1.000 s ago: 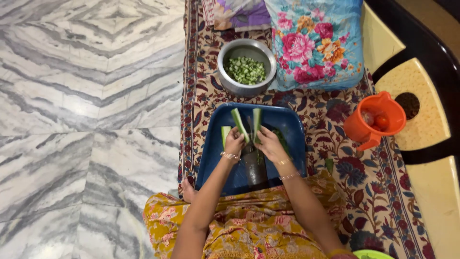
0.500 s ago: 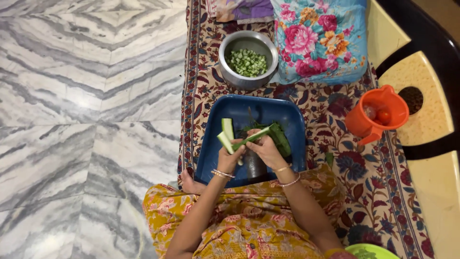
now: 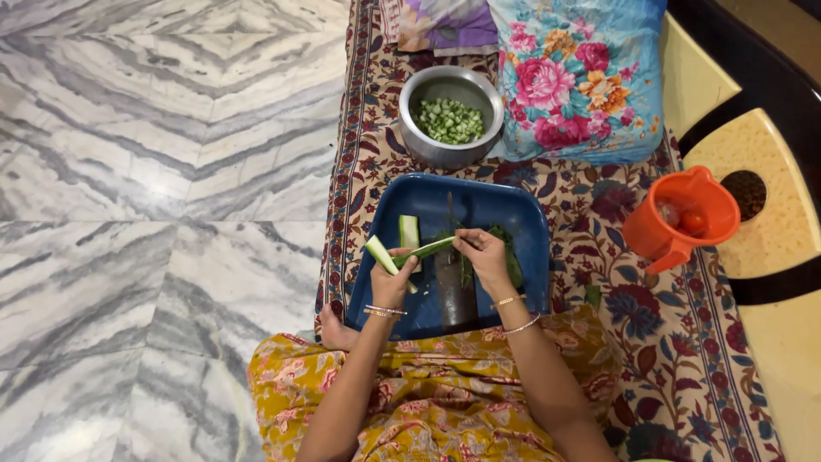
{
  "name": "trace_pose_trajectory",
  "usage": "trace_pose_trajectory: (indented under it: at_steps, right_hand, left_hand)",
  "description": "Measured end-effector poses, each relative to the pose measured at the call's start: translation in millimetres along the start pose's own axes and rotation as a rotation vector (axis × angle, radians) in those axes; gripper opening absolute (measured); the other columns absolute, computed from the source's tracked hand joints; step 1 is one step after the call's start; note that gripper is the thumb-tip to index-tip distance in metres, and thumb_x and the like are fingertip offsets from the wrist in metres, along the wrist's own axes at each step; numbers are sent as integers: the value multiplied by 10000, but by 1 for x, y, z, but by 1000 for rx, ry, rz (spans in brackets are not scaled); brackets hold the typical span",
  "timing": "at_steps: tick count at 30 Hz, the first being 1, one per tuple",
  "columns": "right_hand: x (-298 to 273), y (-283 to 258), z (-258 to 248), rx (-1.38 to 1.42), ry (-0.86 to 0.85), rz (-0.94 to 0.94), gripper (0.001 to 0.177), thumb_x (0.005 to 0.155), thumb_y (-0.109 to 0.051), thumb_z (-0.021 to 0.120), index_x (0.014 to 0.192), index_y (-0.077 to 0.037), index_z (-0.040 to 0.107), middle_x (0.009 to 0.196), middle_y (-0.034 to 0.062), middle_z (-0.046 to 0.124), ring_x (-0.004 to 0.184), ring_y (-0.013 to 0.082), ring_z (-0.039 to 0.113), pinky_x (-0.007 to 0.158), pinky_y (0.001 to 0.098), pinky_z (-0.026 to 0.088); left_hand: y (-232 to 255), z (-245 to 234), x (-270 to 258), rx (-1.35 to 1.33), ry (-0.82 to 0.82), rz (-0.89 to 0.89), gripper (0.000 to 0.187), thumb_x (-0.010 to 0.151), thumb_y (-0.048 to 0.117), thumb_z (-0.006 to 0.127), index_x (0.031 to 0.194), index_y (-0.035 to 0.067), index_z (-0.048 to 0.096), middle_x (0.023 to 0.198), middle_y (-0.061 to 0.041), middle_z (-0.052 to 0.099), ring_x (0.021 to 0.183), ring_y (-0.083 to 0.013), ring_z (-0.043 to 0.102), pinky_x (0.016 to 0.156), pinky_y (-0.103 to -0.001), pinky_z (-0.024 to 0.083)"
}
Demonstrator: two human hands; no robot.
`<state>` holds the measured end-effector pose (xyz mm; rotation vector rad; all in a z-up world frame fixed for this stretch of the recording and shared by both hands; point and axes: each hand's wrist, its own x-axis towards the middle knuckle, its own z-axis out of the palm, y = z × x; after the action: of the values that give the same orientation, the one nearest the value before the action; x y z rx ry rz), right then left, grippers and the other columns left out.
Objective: The person sits on the floor and uses a traditional floor-mounted blade to peel the skin off a long green vegetable. They hold the vegetable with both hands and rub it against the blade, then transfer the peeled pieces into a nearby metal bowl.
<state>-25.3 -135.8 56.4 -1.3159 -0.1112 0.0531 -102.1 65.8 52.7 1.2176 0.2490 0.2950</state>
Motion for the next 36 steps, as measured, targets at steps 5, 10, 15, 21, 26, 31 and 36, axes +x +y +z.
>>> trace_pose_trajectory:
  at_steps: [5, 10, 15, 21, 26, 31, 36]
  right_hand:
    - [4, 13, -2, -48, -10, -74, 170, 869, 50, 770, 1028, 31, 712, 1019, 91, 751, 934, 132, 707, 869, 251, 588]
    - [7, 30, 1, -214, 15, -204, 165, 896, 34, 756, 1039, 19, 676, 994, 75, 738, 929, 125, 712, 851, 243, 596]
    - [-9, -11, 2, 1, 50, 49, 154, 953, -3, 699, 1100, 31, 666, 1015, 72, 694, 920, 143, 679, 840, 267, 592]
    - [-14, -35, -2, 389, -106, 253, 252, 959, -51, 631, 1195, 34, 657, 1112, 63, 700, 1009, 138, 682, 939, 263, 574]
    - [-3, -11, -2, 180, -77, 91, 198, 969, -32, 681, 1147, 52, 707, 1051, 73, 708, 951, 136, 670, 882, 249, 564]
    - [8, 11, -6, -20, -22, -31, 149, 958, -20, 713, 1088, 53, 713, 1001, 49, 718, 924, 107, 663, 828, 224, 544]
    - [15, 27, -5, -64, 3, -61, 151, 943, -35, 703, 1081, 27, 699, 991, 20, 721, 916, 89, 668, 821, 219, 545]
  left_hand:
    - [-10, -3, 15, 30, 38, 47, 233, 861, 101, 820, 1045, 9, 710, 942, -53, 760, 819, -105, 715, 715, -228, 561]
    - [-37, -7, 22, 146, 138, -37, 231, 881, 96, 826, 1067, 1, 727, 918, -98, 740, 773, -146, 663, 656, -262, 512]
    - [-23, -13, 14, 76, 28, 26, 218, 872, 109, 792, 1056, 21, 717, 957, -66, 771, 862, -130, 748, 734, -232, 586]
    - [-3, 2, 2, 125, -4, 62, 227, 858, 116, 814, 1036, 16, 715, 939, -77, 755, 795, -125, 696, 678, -244, 553]
    - [-4, 7, 12, 168, 16, 141, 217, 849, 116, 828, 1014, 28, 718, 942, -51, 757, 808, -94, 678, 716, -238, 555]
    - [-16, 8, 22, 192, 43, 170, 208, 851, 121, 824, 1005, 30, 718, 950, -54, 764, 814, -99, 685, 721, -240, 558]
    - [-38, 3, 23, 170, 110, 25, 207, 855, 107, 821, 1019, 22, 728, 939, -79, 752, 788, -124, 672, 685, -262, 538]
